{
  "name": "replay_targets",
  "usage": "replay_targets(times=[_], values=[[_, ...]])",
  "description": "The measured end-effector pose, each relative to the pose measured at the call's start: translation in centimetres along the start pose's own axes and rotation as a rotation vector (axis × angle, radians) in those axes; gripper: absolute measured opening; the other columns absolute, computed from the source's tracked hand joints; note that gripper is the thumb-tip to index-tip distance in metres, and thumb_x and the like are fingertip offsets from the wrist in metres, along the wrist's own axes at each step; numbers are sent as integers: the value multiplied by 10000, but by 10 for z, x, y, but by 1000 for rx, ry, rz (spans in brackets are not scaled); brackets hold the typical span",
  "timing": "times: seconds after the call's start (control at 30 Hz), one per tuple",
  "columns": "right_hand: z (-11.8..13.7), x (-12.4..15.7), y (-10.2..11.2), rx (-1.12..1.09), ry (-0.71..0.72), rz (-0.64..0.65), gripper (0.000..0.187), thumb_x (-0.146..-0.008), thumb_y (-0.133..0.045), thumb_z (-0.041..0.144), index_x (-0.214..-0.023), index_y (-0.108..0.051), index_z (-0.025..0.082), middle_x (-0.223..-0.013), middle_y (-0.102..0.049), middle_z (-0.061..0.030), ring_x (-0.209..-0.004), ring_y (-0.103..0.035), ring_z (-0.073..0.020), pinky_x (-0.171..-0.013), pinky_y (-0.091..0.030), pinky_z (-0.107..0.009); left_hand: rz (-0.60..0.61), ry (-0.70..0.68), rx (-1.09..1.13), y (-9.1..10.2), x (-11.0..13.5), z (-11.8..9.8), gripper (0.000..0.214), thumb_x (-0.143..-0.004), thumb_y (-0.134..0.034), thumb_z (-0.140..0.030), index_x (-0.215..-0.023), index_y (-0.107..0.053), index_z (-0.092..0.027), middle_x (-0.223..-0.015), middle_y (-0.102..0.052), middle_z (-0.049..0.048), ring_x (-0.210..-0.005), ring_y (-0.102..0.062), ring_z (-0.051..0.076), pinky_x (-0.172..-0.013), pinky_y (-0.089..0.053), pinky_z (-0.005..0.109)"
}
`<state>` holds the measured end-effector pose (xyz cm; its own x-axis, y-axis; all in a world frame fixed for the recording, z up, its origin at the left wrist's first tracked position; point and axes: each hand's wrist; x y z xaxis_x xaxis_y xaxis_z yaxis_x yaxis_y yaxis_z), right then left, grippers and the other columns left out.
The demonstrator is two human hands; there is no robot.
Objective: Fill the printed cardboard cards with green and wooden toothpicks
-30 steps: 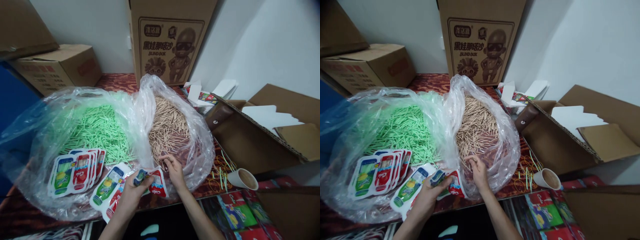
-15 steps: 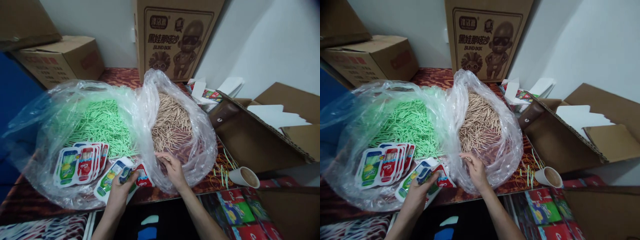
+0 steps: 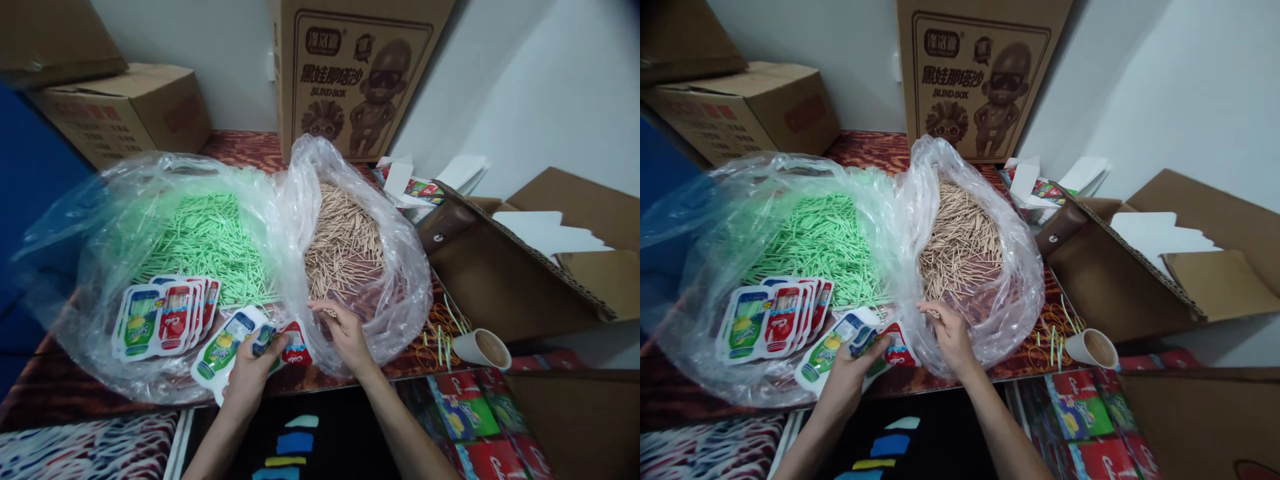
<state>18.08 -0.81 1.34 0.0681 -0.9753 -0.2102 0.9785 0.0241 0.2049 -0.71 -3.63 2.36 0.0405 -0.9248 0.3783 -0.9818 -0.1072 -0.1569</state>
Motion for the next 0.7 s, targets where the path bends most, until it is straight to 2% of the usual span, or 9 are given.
replay_targets(times=[0.3,0.57,0.7], values=[[4,-4,-4,-3,-8,-2,189,-890,-507,235,-940,-689,241,-1024,-727,-49,-1010,-655,-207,-915,-491,-374,-56,15,4,6,2,-3,282,-589,-806,-326,-792,-731,-145,-779,-721,27,-799,-638,216,-768,-501,286],[4,-2,-8,-26,-16,-5,207,-872,-508,187,-935,-695,245,-1018,-729,-38,-993,-663,-197,-904,-493,-351,-136,-11,42,0,9,-5,294,-588,-801,-343,-793,-731,-144,-737,-715,24,-741,-636,204,-740,-496,283],[1,0,-10,-28,-14,-1,206,-877,-503,183,-939,-690,242,-1021,-726,-43,-1003,-659,-197,-913,-488,-354,-107,-17,46,3,9,-3,308,-603,-797,-337,-837,-735,-148,-792,-723,34,-784,-637,210,-767,-498,292]])
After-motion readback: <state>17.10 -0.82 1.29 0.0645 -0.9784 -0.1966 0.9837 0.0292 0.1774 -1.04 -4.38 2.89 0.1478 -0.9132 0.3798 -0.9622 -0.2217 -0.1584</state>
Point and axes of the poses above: each hand's wrist, its own x-axis away from the middle knuckle, its own y-axis out of the back of the hand, z = x × y
